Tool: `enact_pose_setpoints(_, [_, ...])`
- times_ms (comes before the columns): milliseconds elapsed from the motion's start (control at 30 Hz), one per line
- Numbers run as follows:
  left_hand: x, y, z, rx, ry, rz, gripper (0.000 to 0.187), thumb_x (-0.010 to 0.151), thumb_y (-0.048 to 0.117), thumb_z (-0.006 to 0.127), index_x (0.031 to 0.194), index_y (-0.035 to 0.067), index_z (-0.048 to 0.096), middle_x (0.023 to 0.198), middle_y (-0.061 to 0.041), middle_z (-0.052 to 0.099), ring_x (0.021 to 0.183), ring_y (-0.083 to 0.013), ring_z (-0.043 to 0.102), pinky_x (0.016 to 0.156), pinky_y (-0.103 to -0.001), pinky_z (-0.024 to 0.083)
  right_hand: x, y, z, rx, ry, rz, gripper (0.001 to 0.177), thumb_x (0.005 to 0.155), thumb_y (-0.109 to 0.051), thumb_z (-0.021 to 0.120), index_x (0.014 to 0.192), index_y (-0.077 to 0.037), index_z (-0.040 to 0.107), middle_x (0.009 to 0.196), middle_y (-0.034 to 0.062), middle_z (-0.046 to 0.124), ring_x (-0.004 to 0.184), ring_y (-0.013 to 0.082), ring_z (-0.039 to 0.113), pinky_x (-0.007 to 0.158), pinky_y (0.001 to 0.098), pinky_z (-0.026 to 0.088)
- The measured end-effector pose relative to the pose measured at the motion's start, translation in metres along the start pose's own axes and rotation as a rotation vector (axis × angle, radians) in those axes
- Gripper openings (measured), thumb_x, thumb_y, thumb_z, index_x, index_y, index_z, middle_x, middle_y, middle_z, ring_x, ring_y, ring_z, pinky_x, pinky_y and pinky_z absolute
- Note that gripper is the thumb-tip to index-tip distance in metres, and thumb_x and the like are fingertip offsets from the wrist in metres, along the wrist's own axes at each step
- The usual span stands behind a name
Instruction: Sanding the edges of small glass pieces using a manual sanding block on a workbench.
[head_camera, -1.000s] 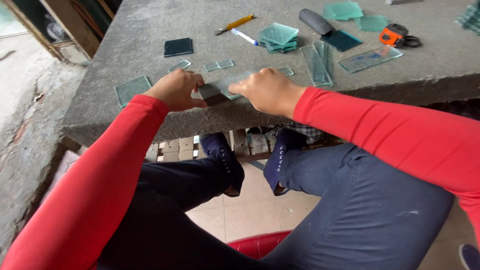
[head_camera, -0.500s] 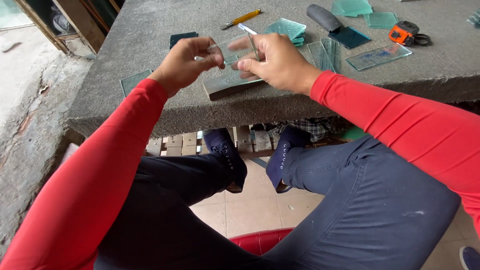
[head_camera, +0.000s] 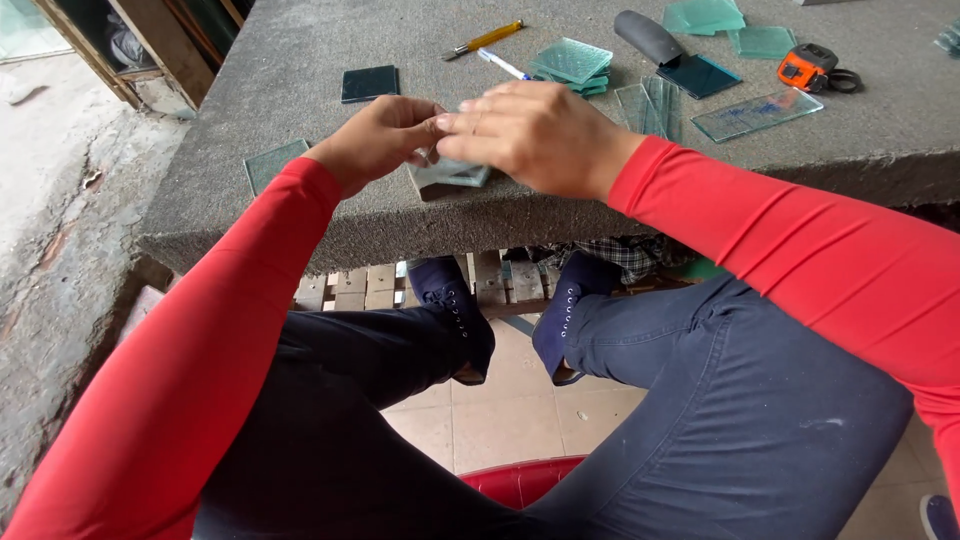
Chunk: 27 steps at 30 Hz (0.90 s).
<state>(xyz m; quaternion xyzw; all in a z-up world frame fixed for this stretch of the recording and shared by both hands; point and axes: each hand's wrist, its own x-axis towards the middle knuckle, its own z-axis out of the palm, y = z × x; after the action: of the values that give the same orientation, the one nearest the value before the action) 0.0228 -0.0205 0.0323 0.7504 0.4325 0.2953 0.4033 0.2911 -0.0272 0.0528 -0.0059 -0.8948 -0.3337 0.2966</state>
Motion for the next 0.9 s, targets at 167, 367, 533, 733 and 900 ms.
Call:
enact_pose_setpoints(167, [0.0, -0.032, -0.015, 0.603, 0.111, -0.013, 0.025, 0.109, 0.03, 0.073, 0.125, 0.011, 0.07, 0.11, -0.009, 0.08, 0.091, -0.0221, 0.074, 0.082, -0.038, 0.061, -0.017, 0.0, 0.03, 0.063, -0.254, 0.233, 0.048, 0.1, 0.015, 0.061, 0.134, -0.011, 0.082, 0.085, 0.0046, 0.08, 0.068, 0.018, 0.071, 0.056, 0.0323, 0.061])
enact_pose_setpoints(367, [-0.004, -0.04, -0.008, 0.825, -0.066, -0.11, 0.058, 0.102, 0.042, 0.08, 0.146, 0.006, 0.066, 0.121, -0.017, 0.079, 0.118, -0.038, 0.075, 0.107, -0.052, 0.059, -0.031, -0.015, 0.064, -0.037, -0.554, 0.291, 0.044, 0.123, -0.016, 0.034, 0.15, -0.018, 0.069, 0.062, -0.0023, 0.063, 0.044, 0.0068, 0.053, 0.049, 0.0195, 0.052])
enact_pose_setpoints(533, [-0.001, -0.057, -0.006, 0.91, -0.071, -0.081, 0.065, 0.093, 0.05, 0.088, 0.14, 0.008, 0.071, 0.116, -0.014, 0.079, 0.114, -0.0363, 0.076, 0.105, -0.051, 0.059, -0.042, 0.002, 0.074, 0.035, -0.628, 0.262, 0.047, 0.122, -0.014, 0.035, 0.159, -0.024, 0.064, 0.075, 0.0018, 0.076, 0.043, 0.0068, 0.055, 0.048, 0.0218, 0.054])
enact_pose_setpoints(733, [-0.001, -0.049, -0.006, 0.921, -0.097, -0.114, 0.063, 0.096, 0.048, 0.084, 0.142, 0.008, 0.07, 0.12, -0.015, 0.078, 0.118, -0.0359, 0.076, 0.106, -0.05, 0.06, -0.037, -0.011, 0.052, -0.056, -0.664, 0.325, 0.047, 0.122, -0.013, 0.036, 0.16, -0.024, 0.062, 0.066, 0.0018, 0.068, 0.048, 0.0095, 0.061, 0.055, 0.0232, 0.06])
enact_pose_setpoints(900, [0.001, -0.047, -0.003, 0.996, -0.107, -0.127, 0.063, 0.096, 0.049, 0.084, 0.142, 0.008, 0.07, 0.121, -0.015, 0.078, 0.117, -0.0356, 0.076, 0.104, -0.05, 0.061, -0.061, 0.011, 0.077, -0.144, -0.631, 0.314, 0.045, 0.119, -0.007, 0.041, 0.152, -0.022, 0.067, 0.067, 0.0029, 0.072, 0.051, 0.0118, 0.068, 0.055, 0.0281, 0.065])
